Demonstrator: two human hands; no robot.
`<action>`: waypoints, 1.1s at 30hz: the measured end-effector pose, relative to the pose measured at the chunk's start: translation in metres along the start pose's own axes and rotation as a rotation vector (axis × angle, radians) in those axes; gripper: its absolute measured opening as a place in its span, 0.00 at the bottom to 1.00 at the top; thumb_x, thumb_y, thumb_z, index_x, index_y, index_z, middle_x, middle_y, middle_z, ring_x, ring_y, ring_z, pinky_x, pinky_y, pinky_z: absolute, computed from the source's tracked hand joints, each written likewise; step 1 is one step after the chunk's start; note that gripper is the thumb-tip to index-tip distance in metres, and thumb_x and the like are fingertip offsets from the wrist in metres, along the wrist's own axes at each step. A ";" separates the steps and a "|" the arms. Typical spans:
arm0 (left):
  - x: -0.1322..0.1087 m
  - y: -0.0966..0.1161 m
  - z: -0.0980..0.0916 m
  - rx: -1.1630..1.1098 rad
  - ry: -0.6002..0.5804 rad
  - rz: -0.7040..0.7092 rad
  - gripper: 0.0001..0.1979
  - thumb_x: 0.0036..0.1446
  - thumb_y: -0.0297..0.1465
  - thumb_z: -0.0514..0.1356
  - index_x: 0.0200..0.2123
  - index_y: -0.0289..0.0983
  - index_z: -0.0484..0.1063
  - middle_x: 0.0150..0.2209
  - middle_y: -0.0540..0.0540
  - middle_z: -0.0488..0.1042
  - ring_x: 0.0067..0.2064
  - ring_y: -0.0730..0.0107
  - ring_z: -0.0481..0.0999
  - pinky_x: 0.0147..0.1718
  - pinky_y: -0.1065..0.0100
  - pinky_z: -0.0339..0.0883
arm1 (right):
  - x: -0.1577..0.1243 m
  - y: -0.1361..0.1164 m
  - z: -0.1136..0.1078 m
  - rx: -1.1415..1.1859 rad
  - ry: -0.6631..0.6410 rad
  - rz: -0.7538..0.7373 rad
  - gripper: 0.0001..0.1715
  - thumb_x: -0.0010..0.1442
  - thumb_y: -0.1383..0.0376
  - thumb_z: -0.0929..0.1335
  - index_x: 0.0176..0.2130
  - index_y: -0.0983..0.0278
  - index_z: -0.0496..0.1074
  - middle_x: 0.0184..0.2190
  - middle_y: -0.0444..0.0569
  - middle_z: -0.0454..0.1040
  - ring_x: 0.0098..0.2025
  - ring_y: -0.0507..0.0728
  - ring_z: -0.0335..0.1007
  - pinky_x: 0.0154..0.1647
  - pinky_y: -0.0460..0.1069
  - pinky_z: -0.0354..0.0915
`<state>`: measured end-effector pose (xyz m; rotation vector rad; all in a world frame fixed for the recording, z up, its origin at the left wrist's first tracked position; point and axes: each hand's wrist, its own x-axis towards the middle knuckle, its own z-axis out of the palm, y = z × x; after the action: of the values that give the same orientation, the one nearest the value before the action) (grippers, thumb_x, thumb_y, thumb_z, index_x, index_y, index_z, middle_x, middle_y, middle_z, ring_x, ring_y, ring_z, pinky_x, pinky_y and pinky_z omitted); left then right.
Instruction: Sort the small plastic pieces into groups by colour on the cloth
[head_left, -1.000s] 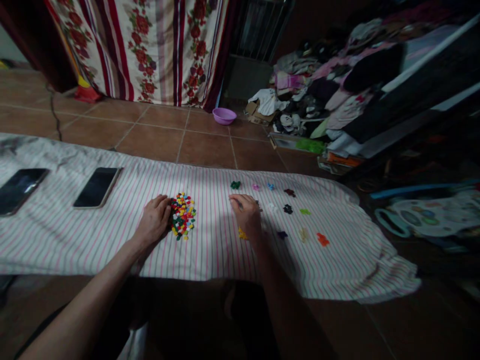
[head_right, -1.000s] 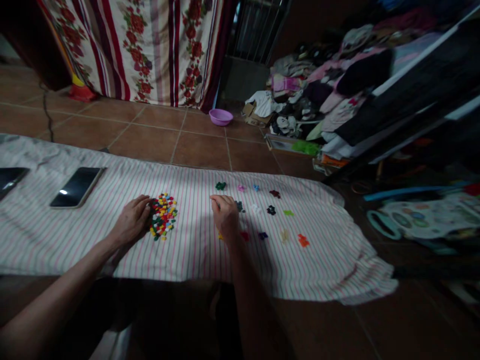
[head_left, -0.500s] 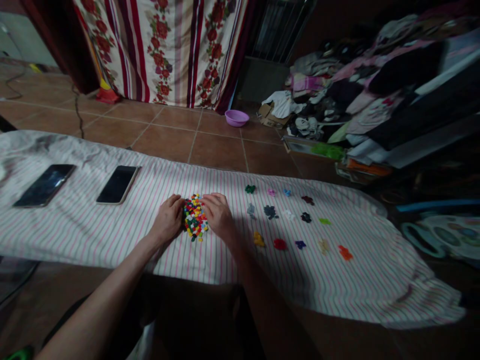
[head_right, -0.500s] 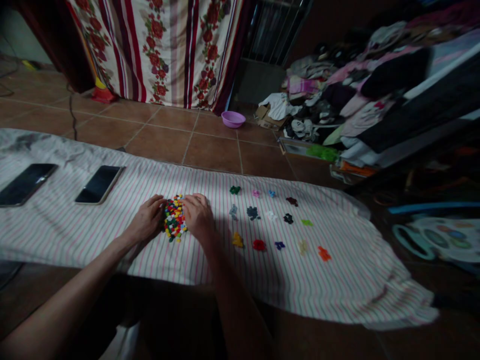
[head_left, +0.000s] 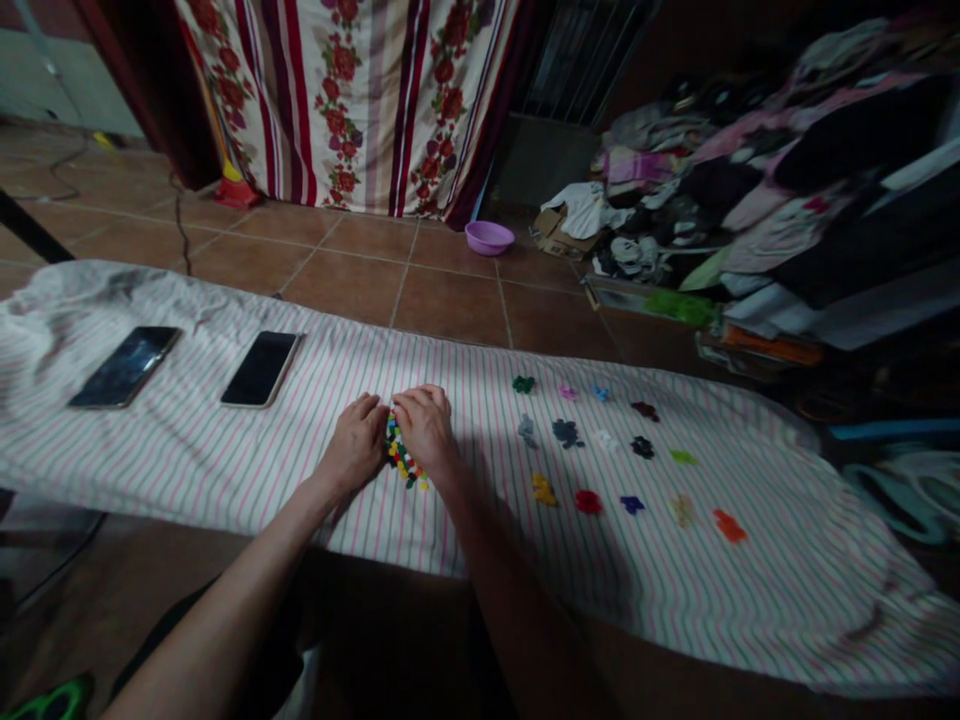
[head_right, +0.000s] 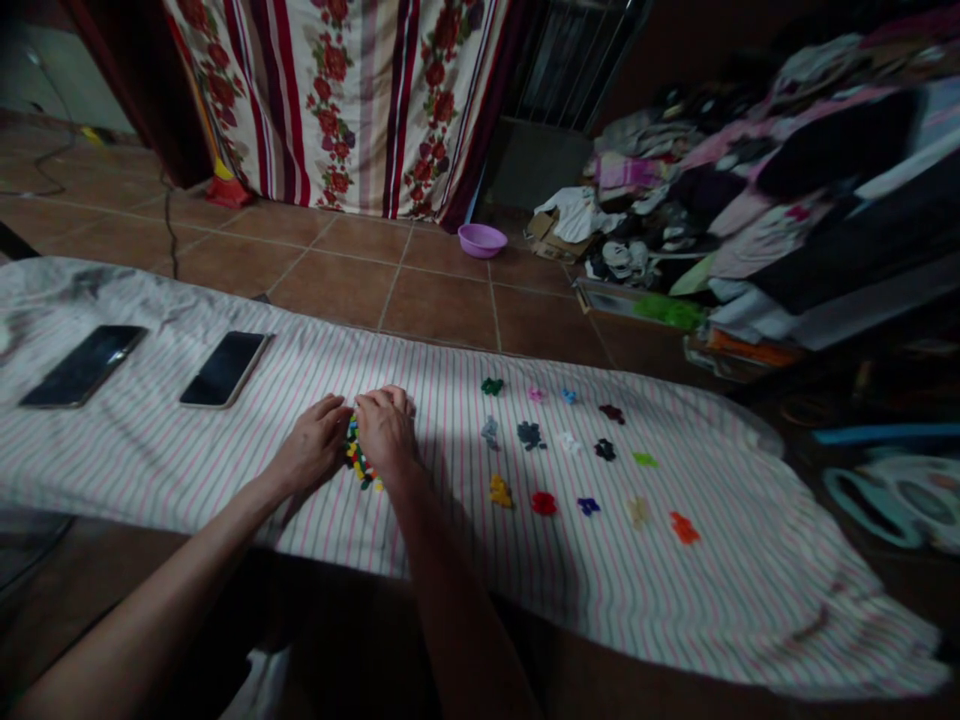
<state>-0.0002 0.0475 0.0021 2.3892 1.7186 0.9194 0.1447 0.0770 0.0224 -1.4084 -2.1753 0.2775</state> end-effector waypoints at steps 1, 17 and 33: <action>0.000 0.000 -0.001 0.003 -0.001 0.000 0.15 0.60 0.25 0.48 0.44 0.33 0.72 0.51 0.35 0.71 0.56 0.56 0.68 0.56 0.51 0.66 | 0.001 -0.002 0.001 -0.020 -0.001 0.013 0.13 0.65 0.64 0.63 0.45 0.58 0.76 0.44 0.49 0.75 0.53 0.60 0.56 0.54 0.56 0.56; -0.003 0.005 -0.007 0.010 -0.035 -0.022 0.15 0.57 0.24 0.50 0.45 0.32 0.71 0.52 0.36 0.70 0.58 0.56 0.67 0.57 0.52 0.64 | 0.008 -0.011 0.010 -0.027 -0.002 0.039 0.09 0.62 0.67 0.65 0.39 0.58 0.76 0.38 0.48 0.76 0.46 0.59 0.60 0.48 0.53 0.56; -0.004 0.000 -0.006 -0.003 -0.014 0.010 0.15 0.63 0.29 0.46 0.45 0.35 0.70 0.51 0.37 0.71 0.57 0.58 0.67 0.56 0.52 0.65 | 0.003 0.003 -0.009 0.331 0.287 -0.067 0.13 0.60 0.69 0.62 0.38 0.61 0.76 0.37 0.48 0.70 0.39 0.53 0.70 0.45 0.47 0.67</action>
<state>-0.0038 0.0420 0.0050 2.3989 1.7001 0.9037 0.1512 0.0800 0.0298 -1.1142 -1.8404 0.3675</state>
